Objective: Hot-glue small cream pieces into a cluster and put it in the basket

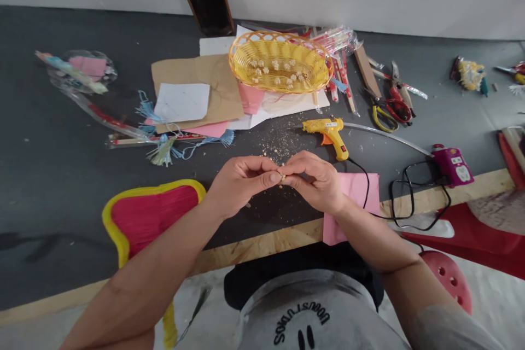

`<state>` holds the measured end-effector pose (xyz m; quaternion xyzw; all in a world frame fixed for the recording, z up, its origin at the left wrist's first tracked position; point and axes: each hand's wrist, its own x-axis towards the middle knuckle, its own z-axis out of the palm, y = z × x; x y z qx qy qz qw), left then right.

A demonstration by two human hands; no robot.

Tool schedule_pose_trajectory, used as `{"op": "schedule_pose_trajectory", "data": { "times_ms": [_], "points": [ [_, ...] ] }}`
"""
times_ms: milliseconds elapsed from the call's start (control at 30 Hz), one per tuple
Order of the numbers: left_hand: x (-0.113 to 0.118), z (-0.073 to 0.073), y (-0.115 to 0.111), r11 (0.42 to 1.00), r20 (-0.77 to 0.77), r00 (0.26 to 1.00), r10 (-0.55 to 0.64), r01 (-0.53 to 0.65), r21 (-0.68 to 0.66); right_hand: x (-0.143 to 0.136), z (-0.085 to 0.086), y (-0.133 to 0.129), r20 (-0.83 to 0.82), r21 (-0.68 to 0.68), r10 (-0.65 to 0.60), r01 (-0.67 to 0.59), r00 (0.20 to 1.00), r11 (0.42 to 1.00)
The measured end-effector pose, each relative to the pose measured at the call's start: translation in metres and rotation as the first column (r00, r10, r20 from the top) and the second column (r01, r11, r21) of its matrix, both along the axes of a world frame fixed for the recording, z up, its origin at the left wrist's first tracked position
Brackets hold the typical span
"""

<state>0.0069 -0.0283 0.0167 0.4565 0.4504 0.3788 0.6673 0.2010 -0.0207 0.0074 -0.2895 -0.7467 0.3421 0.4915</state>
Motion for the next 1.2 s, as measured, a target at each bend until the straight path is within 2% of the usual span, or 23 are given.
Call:
{"op": "schedule_pose_trajectory", "data": {
  "times_ms": [267, 467, 633, 800, 900, 1000, 1100, 1200],
  "points": [
    [-0.003, -0.004, 0.003, 0.998, 0.060, 0.998, -0.002, 0.006, -0.056, 0.002, -0.001, 0.000, 0.065, 0.007, 0.004, -0.004, 0.998, 1.000],
    [-0.002, -0.001, 0.005, 0.998, 0.168, 0.985, 0.033, -0.022, -0.067, 0.002, 0.001, -0.001, 0.041, -0.060, 0.033, -0.031, 0.999, 0.998],
    [-0.001, 0.003, 0.007, 0.992, 0.250, 0.967, 0.057, -0.027, -0.121, 0.001, -0.003, -0.005, -0.101, -0.255, 0.005, -0.031, 0.995, 0.967],
    [-0.005, 0.004, 0.012, 0.984, 0.337, 0.925, 0.175, -0.156, -0.083, 0.002, -0.014, 0.002, -0.321, -0.410, -0.100, -0.043, 0.942, 0.911],
    [-0.006, 0.008, 0.015, 0.972, 0.427, 0.875, 0.229, -0.227, -0.057, 0.002, -0.017, 0.007, -0.361, -0.453, -0.151, -0.031, 0.920, 0.891],
    [-0.006, 0.011, 0.016, 0.965, 0.468, 0.846, 0.254, -0.252, -0.068, 0.001, -0.009, 0.007, -0.283, -0.488, -0.213, 0.051, 0.935, 0.871],
    [-0.006, 0.011, 0.016, 0.966, 0.465, 0.849, 0.250, -0.253, -0.058, 0.003, 0.008, 0.001, -0.198, -0.485, -0.257, 0.133, 0.946, 0.864],
    [-0.007, 0.009, 0.016, 0.966, 0.476, 0.846, 0.242, -0.254, -0.041, 0.013, 0.029, -0.002, -0.128, -0.456, -0.217, 0.137, 0.968, 0.879]
  ]
}}
